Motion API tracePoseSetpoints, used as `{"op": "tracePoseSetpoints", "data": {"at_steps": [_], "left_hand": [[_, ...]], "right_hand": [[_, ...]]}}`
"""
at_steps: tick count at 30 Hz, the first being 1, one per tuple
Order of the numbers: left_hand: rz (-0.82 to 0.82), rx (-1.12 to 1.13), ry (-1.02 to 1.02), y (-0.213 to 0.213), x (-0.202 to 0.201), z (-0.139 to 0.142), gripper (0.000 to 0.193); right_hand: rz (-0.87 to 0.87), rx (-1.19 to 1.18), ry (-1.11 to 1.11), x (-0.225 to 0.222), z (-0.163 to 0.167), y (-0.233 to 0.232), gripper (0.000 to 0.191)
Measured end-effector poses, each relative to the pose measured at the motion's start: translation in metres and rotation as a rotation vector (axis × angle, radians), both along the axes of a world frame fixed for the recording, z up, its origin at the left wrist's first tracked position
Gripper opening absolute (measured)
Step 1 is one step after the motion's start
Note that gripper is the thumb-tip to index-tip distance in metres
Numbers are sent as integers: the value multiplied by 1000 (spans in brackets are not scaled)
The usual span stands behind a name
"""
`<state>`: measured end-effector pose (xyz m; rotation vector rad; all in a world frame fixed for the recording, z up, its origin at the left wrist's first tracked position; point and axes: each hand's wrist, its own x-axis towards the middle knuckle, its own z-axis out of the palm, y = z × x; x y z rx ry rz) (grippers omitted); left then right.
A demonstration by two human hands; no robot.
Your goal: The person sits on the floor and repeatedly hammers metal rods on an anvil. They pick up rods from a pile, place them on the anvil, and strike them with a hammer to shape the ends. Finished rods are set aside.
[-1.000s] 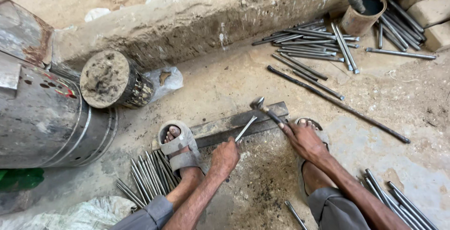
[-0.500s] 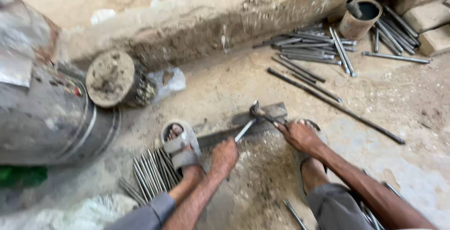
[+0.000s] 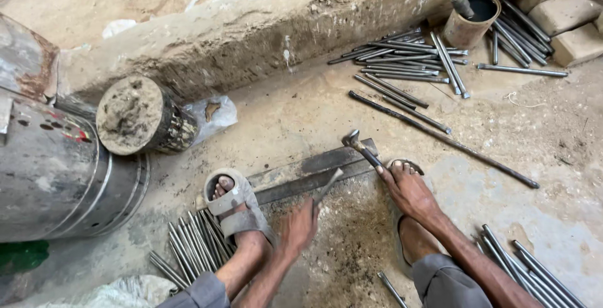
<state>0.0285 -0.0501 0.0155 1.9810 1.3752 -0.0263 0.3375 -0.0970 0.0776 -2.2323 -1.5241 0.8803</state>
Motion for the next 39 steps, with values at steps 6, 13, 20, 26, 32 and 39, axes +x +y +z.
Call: {"op": "tracePoseSetpoints", "data": {"at_steps": [6,13,20,26,32,39], "left_hand": [[-133,238,-490,-63,-11,-60,42],[-187,279,-718,-62,13,-70,54],[-201,299,-759,-69,16,-54,54],[-204,265,-728,-78,17,-56,52],[-179,182,-656,-74,11,-61,53],[-1,-87,-412,-86,16,-46,65]], "right_hand": [[51,-67,-79,11,-46,-22,51],[62,-104,-161,8,-69,-24,56],[134,9,-227,9,-56,-26,56],[-80,-102,-13,4,-38,-22,63],[-77,-116,-30,3,-34,-20,64],[-100,-118,1,3,-37,-19,67]]}}
